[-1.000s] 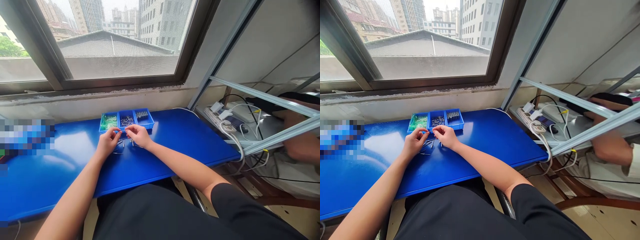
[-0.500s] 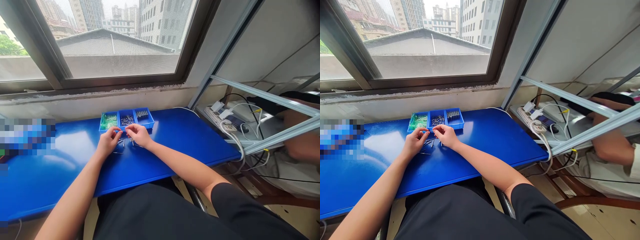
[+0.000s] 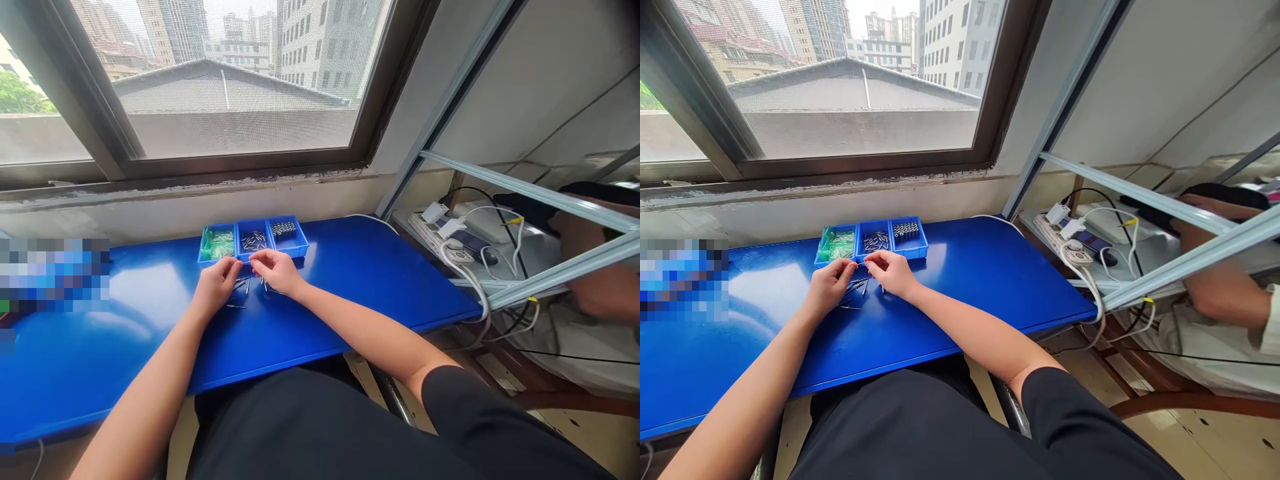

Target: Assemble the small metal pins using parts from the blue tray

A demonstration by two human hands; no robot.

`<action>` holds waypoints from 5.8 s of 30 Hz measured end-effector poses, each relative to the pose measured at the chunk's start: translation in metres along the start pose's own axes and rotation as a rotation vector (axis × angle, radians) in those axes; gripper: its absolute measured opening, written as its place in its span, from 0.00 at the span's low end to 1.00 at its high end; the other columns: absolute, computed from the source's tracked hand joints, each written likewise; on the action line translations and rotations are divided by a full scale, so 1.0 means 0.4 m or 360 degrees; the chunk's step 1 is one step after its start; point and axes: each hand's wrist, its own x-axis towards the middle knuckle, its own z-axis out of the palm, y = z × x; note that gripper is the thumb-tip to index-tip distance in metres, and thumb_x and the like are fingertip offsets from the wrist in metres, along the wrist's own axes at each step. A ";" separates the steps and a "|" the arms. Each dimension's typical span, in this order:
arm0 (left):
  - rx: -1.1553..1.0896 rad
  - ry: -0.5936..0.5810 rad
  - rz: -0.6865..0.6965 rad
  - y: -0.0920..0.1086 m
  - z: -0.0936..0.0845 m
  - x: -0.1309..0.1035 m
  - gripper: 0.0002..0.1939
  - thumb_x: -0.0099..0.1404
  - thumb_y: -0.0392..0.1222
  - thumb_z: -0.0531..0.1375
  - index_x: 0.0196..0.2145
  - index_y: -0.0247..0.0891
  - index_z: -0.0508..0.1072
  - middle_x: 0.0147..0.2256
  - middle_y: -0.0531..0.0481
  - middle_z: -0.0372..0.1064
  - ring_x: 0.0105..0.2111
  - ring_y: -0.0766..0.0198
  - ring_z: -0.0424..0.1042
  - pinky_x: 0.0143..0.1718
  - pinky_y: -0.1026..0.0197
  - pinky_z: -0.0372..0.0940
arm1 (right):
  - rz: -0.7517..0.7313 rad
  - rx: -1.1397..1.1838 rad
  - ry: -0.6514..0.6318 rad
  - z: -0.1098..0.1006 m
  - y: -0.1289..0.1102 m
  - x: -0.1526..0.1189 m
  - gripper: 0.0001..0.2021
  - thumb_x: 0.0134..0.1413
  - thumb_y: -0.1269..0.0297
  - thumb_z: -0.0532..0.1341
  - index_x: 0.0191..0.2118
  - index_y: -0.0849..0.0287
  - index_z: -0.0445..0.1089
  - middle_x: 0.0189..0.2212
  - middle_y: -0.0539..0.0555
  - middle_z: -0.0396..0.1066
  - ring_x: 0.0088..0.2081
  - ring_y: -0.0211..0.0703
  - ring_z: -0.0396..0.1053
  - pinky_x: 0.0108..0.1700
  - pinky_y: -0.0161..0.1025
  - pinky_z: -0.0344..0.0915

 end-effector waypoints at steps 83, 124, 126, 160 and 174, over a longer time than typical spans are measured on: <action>-0.0083 0.0023 0.0057 0.007 -0.001 -0.002 0.15 0.66 0.52 0.59 0.36 0.39 0.78 0.19 0.57 0.61 0.19 0.70 0.56 0.24 0.66 0.56 | -0.0147 -0.0383 0.0005 -0.003 -0.021 -0.005 0.10 0.59 0.60 0.62 0.35 0.60 0.77 0.34 0.54 0.78 0.34 0.40 0.74 0.38 0.37 0.69; -0.0145 -0.0104 0.0067 -0.005 0.011 -0.005 0.13 0.66 0.50 0.60 0.39 0.38 0.76 0.19 0.59 0.59 0.18 0.71 0.56 0.22 0.67 0.54 | 0.0038 -0.0139 -0.0145 0.000 -0.005 0.000 0.08 0.56 0.60 0.61 0.36 0.60 0.69 0.32 0.51 0.75 0.33 0.39 0.74 0.39 0.38 0.68; -0.0114 -0.0102 0.0067 -0.004 0.011 -0.004 0.13 0.67 0.50 0.59 0.39 0.38 0.76 0.19 0.58 0.60 0.19 0.71 0.57 0.22 0.67 0.54 | -0.0012 -0.0271 -0.0126 -0.002 -0.010 -0.002 0.07 0.56 0.61 0.61 0.35 0.60 0.69 0.32 0.51 0.75 0.32 0.39 0.72 0.38 0.37 0.67; -0.0035 -0.0093 0.0017 0.000 -0.001 -0.001 0.17 0.70 0.52 0.54 0.35 0.37 0.75 0.22 0.54 0.67 0.24 0.66 0.64 0.26 0.65 0.59 | -0.0047 -0.0319 -0.0161 0.001 -0.017 -0.008 0.11 0.56 0.57 0.63 0.37 0.60 0.75 0.33 0.53 0.76 0.32 0.38 0.71 0.39 0.37 0.67; -0.0050 -0.0126 0.0019 -0.002 0.000 0.000 0.18 0.69 0.51 0.54 0.35 0.36 0.76 0.23 0.53 0.68 0.22 0.68 0.62 0.25 0.65 0.57 | -0.0051 -0.0426 -0.0122 -0.002 -0.023 -0.007 0.13 0.59 0.56 0.62 0.33 0.60 0.76 0.30 0.53 0.78 0.31 0.39 0.72 0.36 0.36 0.64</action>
